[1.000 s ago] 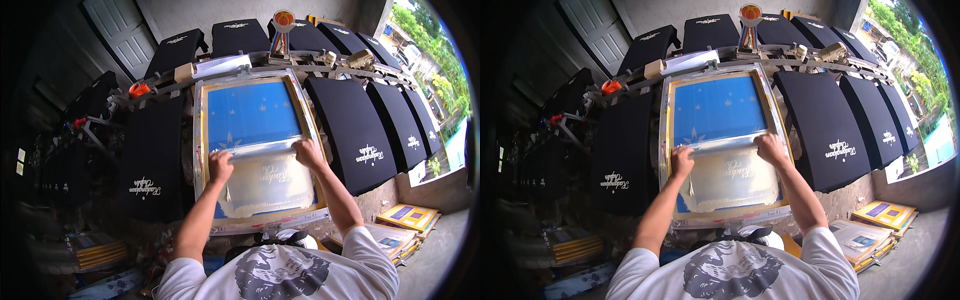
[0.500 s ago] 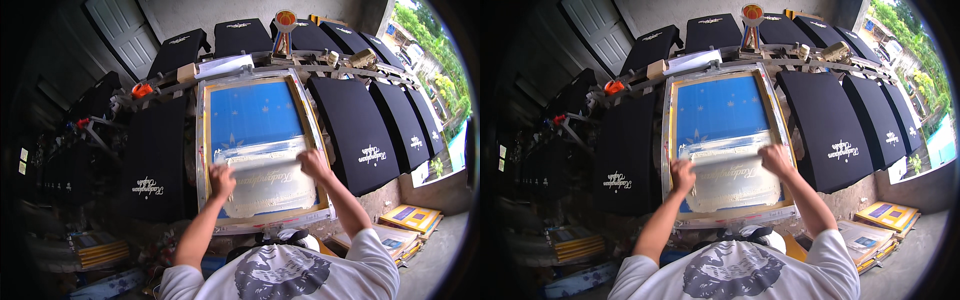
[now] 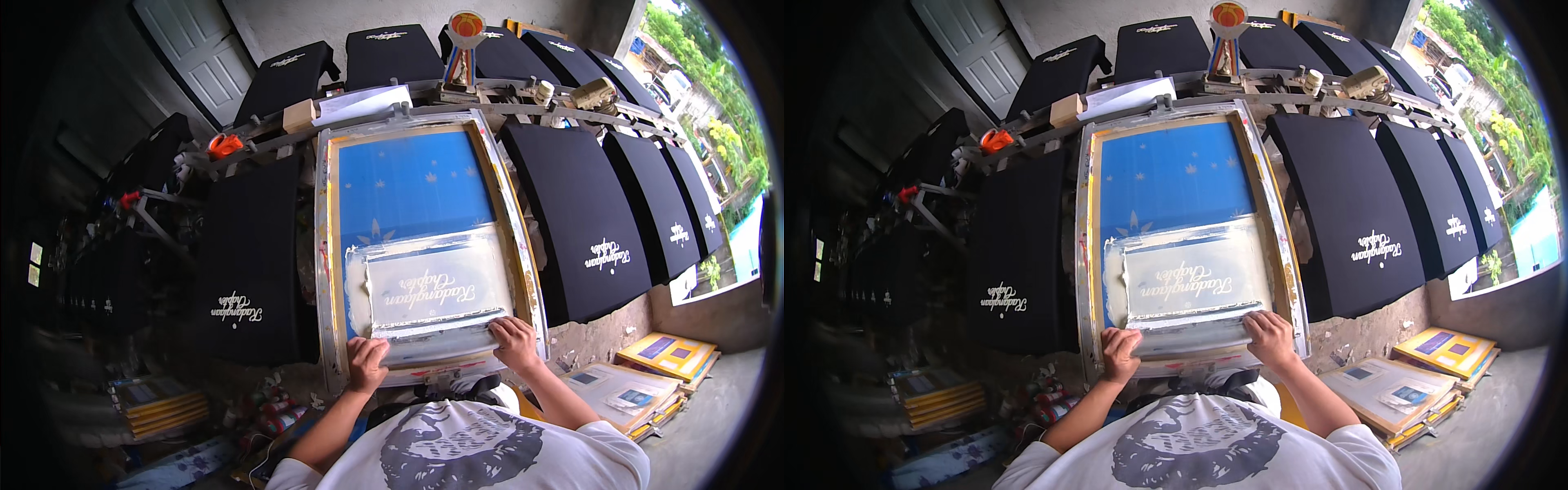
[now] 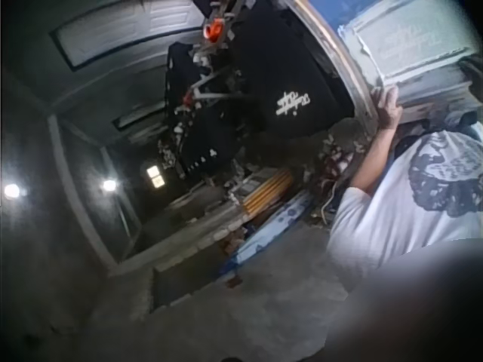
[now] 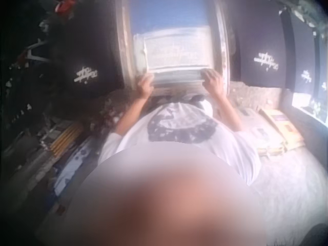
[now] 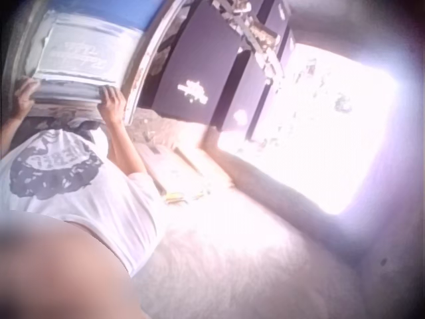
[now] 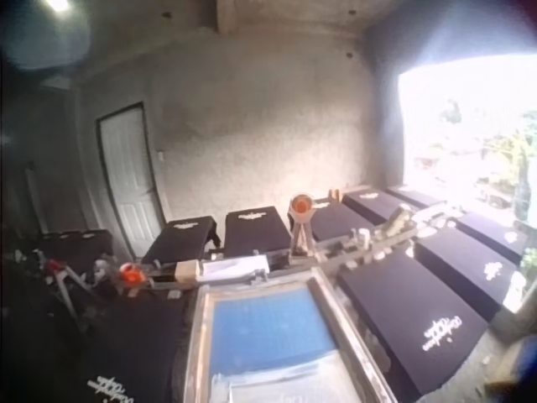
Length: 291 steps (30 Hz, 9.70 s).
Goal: The person uses a squeegee to pull white ink across a screen-printing frame, transferring a design onto a black t-shirt. The person repeats the process on multiple shirts laid out on a printing table.
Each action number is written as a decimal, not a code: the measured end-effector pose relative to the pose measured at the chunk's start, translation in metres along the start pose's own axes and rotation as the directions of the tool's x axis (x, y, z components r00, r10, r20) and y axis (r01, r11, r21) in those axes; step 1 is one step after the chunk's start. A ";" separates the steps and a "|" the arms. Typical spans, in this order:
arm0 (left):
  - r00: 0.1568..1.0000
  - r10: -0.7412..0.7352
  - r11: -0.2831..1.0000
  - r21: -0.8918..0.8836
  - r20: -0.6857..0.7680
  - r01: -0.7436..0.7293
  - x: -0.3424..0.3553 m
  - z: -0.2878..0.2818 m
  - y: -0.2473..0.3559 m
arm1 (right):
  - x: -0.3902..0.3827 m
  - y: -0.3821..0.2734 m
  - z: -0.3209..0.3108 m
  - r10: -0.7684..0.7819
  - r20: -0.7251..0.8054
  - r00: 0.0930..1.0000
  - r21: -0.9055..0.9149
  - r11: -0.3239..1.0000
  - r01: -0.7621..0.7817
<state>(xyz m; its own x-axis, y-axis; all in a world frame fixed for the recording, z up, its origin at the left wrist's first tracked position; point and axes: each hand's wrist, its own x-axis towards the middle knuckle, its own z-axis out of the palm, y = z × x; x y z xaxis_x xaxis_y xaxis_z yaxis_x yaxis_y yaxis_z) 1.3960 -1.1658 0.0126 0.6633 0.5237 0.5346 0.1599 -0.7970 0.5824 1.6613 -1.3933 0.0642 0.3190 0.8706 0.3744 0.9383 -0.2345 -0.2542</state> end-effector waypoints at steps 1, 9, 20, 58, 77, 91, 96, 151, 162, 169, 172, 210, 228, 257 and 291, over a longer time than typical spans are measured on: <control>1.000 0.004 1.000 -0.001 0.013 -0.004 -0.001 0.000 0.000 | -0.003 0.000 0.002 -0.018 -0.010 1.000 -0.009 1.000 0.018; 0.999 0.036 0.997 0.072 0.039 -0.039 0.042 -0.021 0.008 | 0.036 -0.003 -0.036 0.037 0.146 0.989 0.043 0.998 -0.044; 0.991 0.072 0.995 0.066 0.117 -0.080 -0.013 -0.018 0.024 | -0.012 0.004 -0.015 -0.073 0.104 0.992 0.031 0.997 0.070; 0.995 0.071 0.996 0.053 0.069 -0.075 0.045 -0.018 0.006 | 0.032 0.004 -0.035 0.025 0.177 0.984 0.013 1.000 -0.028; 0.813 -0.530 0.813 0.129 -0.239 0.568 -0.043 -0.052 -0.050 | -0.063 0.023 -0.033 0.237 0.159 0.959 0.318 0.907 -0.276; 0.490 -0.870 0.493 -0.138 -0.056 0.859 -0.039 -0.040 -0.084 | -0.058 0.083 0.001 0.841 0.078 0.536 0.384 0.471 -0.794; 0.449 -0.893 0.443 -0.252 -0.036 0.860 -0.036 -0.046 -0.079 | -0.054 0.075 -0.003 0.858 0.087 0.506 0.381 0.441 -0.813; 0.440 -0.898 0.398 -0.397 0.017 0.827 0.031 0.284 0.255 | -0.243 0.464 -0.214 0.906 0.035 0.422 0.451 0.362 -0.816; 0.466 -0.885 0.424 -0.413 0.002 0.806 0.040 0.299 0.260 | -0.241 0.473 -0.217 0.914 0.033 0.403 0.487 0.338 -0.806; 0.449 -0.893 0.415 -0.380 0.003 0.827 0.047 0.310 0.267 | -0.241 0.486 -0.223 0.917 0.046 0.395 0.427 0.339 -0.838; 0.494 -0.870 0.460 -0.357 0.003 0.813 0.050 0.311 0.266 | -0.232 0.490 -0.227 0.911 0.065 0.407 0.412 0.347 -0.842; 0.530 -0.848 0.504 -0.292 0.012 0.813 0.054 0.354 0.247 | -0.206 0.541 -0.226 0.877 0.206 0.434 0.340 0.352 -0.872; 0.528 -0.849 0.527 -0.131 -0.028 0.840 0.063 0.350 0.251 | -0.201 0.550 -0.219 0.811 0.298 0.504 0.185 0.469 -0.864; 0.996 0.049 0.995 0.081 0.068 -0.054 0.225 0.418 0.275 | -0.034 0.515 -0.172 0.025 0.069 0.997 -0.057 0.998 -0.021; 0.998 0.018 0.996 0.091 0.060 -0.023 0.108 0.353 0.345 | -0.109 0.457 -0.203 -0.125 0.244 0.962 0.096 0.990 0.104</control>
<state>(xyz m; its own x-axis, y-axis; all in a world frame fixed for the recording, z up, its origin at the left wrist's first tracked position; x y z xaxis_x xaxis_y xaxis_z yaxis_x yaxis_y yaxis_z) 1.7807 -1.4907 0.0548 0.7087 0.4905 0.5072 0.2100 -0.8329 0.5120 2.0820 -1.6826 0.0881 0.1567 0.9721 0.1743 0.9492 -0.0994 -0.2985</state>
